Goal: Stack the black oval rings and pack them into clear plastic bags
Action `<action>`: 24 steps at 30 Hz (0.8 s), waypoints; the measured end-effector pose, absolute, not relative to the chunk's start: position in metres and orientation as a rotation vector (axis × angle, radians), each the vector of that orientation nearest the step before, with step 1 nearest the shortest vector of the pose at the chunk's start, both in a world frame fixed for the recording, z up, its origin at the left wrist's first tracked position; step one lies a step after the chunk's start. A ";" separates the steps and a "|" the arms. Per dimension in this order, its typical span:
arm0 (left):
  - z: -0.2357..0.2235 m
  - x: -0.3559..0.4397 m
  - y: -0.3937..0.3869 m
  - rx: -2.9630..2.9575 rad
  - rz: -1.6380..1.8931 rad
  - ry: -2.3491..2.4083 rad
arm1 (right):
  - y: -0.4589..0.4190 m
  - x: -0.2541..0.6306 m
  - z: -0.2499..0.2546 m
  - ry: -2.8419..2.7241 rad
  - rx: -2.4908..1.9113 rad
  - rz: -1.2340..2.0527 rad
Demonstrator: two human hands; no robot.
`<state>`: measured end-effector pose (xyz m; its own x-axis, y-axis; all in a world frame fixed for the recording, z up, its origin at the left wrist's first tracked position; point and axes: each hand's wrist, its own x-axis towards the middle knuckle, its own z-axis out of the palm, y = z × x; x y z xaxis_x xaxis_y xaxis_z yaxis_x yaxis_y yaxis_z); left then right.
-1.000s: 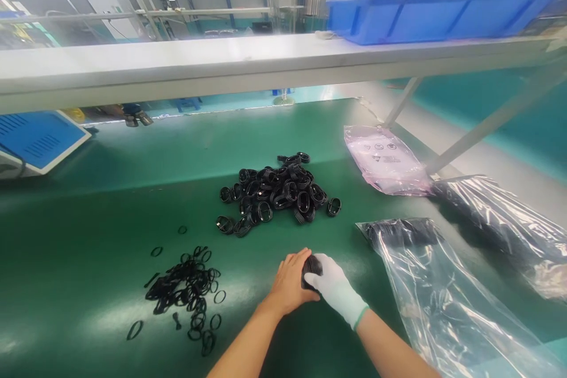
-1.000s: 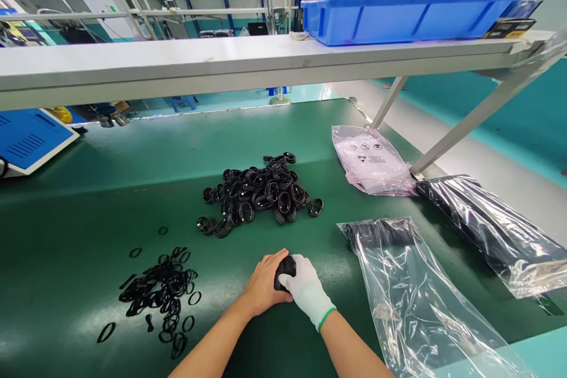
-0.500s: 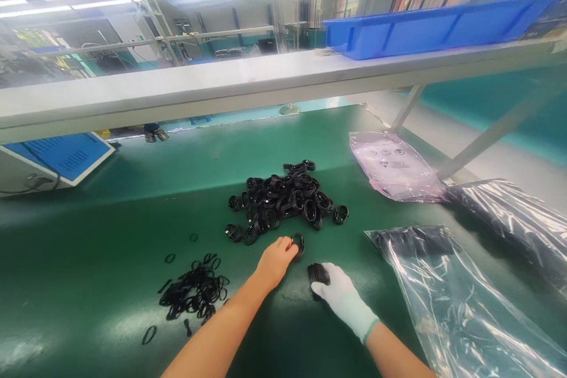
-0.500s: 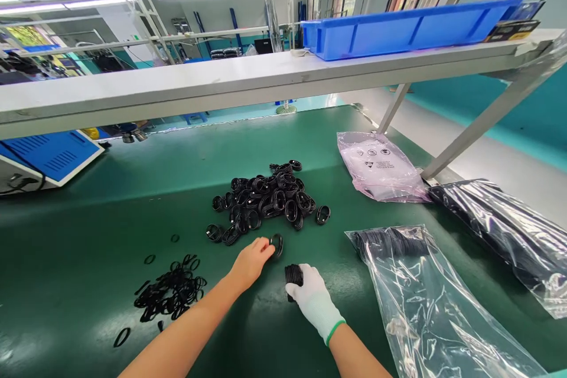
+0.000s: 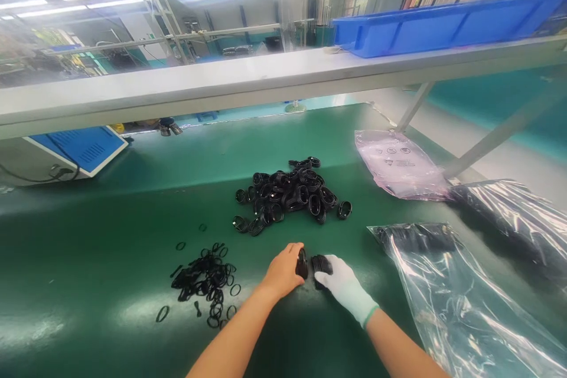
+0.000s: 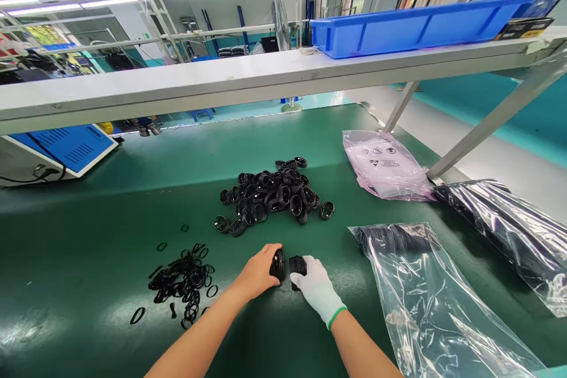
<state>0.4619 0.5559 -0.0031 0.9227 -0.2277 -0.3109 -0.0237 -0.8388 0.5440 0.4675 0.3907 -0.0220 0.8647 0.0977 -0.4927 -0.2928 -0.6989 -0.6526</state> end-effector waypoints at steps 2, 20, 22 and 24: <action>-0.010 0.445 0.557 2.345 -0.454 -0.068 | 0.389 0.468 -0.022 0.130 -2.248 0.641; -0.050 0.422 0.547 2.298 -0.261 -0.140 | 0.404 0.462 -0.019 0.122 -2.394 0.659; -0.045 0.423 0.552 2.292 -0.306 -0.176 | 0.403 0.462 -0.021 0.117 -2.416 0.666; -0.035 0.434 0.564 2.319 -0.296 -0.205 | 0.402 0.462 -0.024 0.126 -2.424 0.670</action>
<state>0.4338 0.5641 -0.0349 0.9599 -0.2372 -0.1497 -0.0569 -0.6875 0.7239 0.4620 0.4023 -0.0238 0.8672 0.0681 -0.4932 -0.2428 -0.8071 -0.5382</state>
